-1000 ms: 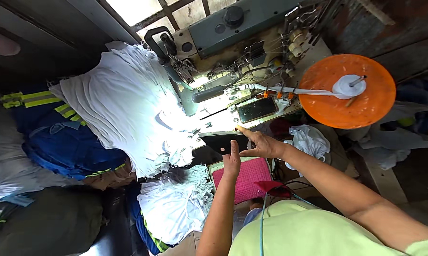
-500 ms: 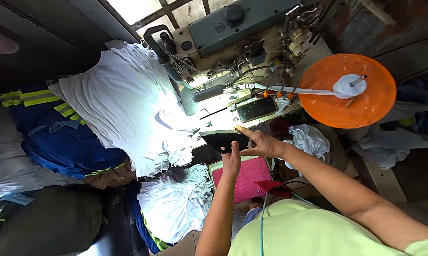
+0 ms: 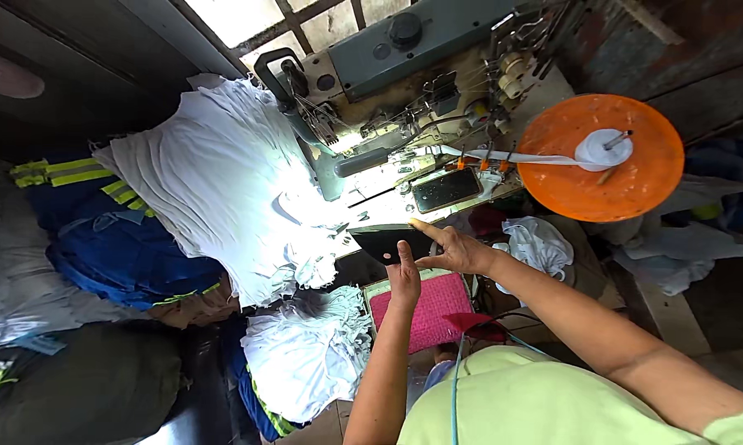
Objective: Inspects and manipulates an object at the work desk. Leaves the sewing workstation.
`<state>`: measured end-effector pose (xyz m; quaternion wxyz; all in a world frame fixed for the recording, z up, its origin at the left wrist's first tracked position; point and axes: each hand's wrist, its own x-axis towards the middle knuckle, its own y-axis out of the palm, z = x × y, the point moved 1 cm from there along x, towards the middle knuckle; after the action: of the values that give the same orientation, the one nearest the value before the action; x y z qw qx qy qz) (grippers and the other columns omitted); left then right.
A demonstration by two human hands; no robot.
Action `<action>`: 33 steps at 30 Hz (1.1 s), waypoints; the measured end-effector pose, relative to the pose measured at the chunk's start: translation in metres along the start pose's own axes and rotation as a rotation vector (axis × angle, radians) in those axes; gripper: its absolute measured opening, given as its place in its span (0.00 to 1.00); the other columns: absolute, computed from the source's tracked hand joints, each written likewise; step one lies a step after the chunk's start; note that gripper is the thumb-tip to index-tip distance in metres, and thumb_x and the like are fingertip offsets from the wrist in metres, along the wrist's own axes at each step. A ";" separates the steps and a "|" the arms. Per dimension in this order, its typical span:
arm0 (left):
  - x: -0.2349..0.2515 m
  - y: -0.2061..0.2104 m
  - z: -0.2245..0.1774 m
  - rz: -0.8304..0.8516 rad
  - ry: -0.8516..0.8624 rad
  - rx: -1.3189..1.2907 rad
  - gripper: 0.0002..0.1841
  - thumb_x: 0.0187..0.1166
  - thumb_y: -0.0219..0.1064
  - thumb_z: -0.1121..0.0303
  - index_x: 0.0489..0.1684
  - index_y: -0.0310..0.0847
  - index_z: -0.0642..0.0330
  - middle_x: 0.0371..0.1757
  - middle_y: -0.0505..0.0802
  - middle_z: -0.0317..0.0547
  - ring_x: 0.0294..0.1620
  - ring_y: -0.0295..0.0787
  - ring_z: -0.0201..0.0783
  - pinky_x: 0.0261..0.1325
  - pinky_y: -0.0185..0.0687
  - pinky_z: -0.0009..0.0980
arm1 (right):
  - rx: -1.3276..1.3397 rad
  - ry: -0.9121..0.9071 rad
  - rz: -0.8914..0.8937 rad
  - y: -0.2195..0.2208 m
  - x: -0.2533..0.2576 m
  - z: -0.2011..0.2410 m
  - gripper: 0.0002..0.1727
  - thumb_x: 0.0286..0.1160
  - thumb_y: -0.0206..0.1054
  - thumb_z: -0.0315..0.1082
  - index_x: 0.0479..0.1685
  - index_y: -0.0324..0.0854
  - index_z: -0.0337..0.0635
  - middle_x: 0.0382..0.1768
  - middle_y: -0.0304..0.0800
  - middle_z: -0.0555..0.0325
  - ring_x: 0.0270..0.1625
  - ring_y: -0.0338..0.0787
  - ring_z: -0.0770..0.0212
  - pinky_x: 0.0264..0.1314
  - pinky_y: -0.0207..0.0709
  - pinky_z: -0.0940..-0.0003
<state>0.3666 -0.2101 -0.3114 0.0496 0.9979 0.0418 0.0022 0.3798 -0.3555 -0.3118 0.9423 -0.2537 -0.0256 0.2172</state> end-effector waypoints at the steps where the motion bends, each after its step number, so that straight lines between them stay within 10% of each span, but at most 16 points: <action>1: 0.000 0.000 -0.001 -0.005 -0.006 -0.003 0.21 0.91 0.45 0.66 0.62 0.62 0.83 0.44 0.85 0.37 0.48 0.83 0.10 0.59 0.80 0.15 | -0.011 -0.003 -0.003 0.000 0.000 0.000 0.48 0.76 0.66 0.62 0.86 0.64 0.32 0.29 0.87 0.46 0.31 0.81 0.58 0.41 0.77 0.60; 33: 0.004 -0.005 0.001 0.127 -0.047 0.097 0.30 0.92 0.44 0.55 0.63 0.65 0.85 0.49 0.86 0.45 0.53 0.82 0.14 0.65 0.77 0.18 | 0.104 0.035 0.068 -0.003 0.004 -0.004 0.52 0.73 0.70 0.59 0.90 0.55 0.34 0.33 0.84 0.52 0.30 0.74 0.70 0.38 0.71 0.73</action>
<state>0.3697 -0.2052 -0.3128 0.0021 0.9995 -0.0229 -0.0200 0.3850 -0.3583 -0.3142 0.9465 -0.2088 0.0107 0.2456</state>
